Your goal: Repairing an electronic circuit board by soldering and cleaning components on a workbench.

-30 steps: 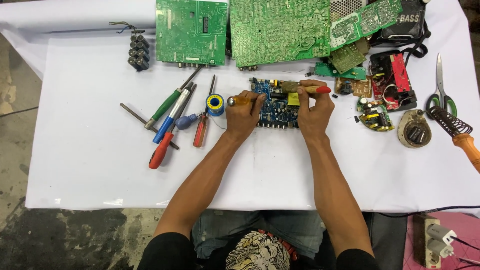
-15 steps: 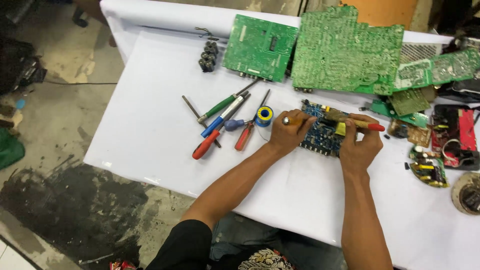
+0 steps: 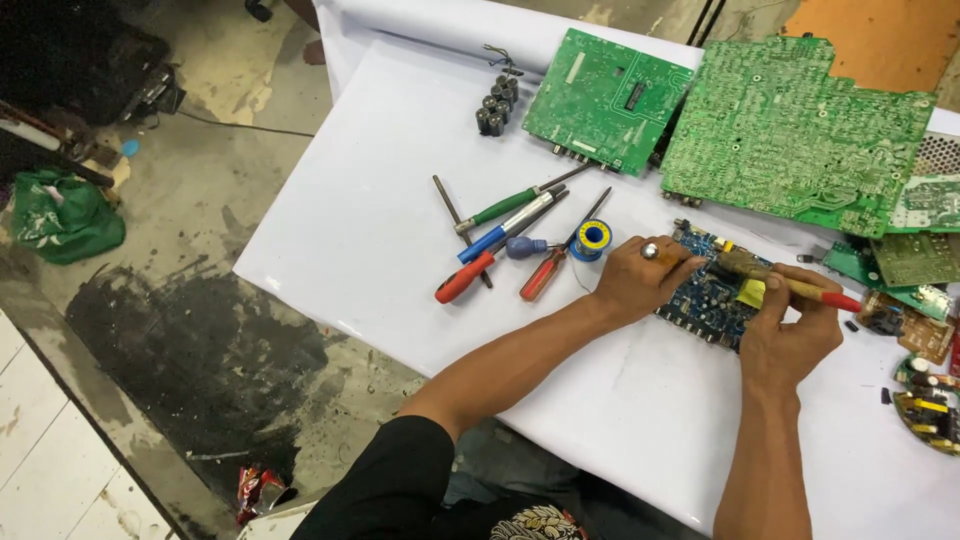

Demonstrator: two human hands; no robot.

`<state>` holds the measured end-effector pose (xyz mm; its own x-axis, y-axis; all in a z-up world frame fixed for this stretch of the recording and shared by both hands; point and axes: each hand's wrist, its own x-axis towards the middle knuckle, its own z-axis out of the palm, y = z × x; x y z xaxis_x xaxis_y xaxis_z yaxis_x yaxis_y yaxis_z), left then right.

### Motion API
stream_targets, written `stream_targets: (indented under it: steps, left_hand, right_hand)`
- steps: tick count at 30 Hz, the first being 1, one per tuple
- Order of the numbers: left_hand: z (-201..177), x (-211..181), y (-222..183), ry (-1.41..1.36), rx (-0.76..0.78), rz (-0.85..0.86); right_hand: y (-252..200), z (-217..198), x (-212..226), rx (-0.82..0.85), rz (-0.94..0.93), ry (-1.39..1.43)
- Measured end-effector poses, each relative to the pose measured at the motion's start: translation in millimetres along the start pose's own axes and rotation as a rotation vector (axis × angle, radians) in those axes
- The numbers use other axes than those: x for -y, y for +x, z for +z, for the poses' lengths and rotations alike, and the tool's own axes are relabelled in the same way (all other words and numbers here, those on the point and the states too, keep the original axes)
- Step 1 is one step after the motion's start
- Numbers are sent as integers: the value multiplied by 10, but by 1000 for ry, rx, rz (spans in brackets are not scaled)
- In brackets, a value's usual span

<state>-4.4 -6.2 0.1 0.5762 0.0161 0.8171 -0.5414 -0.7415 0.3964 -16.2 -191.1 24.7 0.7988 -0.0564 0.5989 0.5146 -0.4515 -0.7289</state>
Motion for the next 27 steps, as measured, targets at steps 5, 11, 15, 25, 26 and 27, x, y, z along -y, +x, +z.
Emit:
stream_targets:
  steps: [5, 11, 15, 25, 26, 27]
  left_hand:
    - [-34, -16, 20, -55, -17, 4]
    - [-26, -19, 25, -46, -19, -10]
    - [-30, -27, 22, -15, 3, -21]
    - [-98, -53, 88, -52, -25, 6]
    - [-127, -62, 116, -82, -21, -28]
    - [-127, -86, 132, -121, -9, -60]
  right_hand:
    - [14, 61, 98, -10, 84, 130]
    - [6, 14, -45, -70, -36, -47]
    - [13, 16, 38, -22, 41, 90]
    - [21, 4, -9, -68, -129, -179]
    - [49, 27, 54, -56, -78, -82]
    - [56, 21, 101, -52, -22, 7]
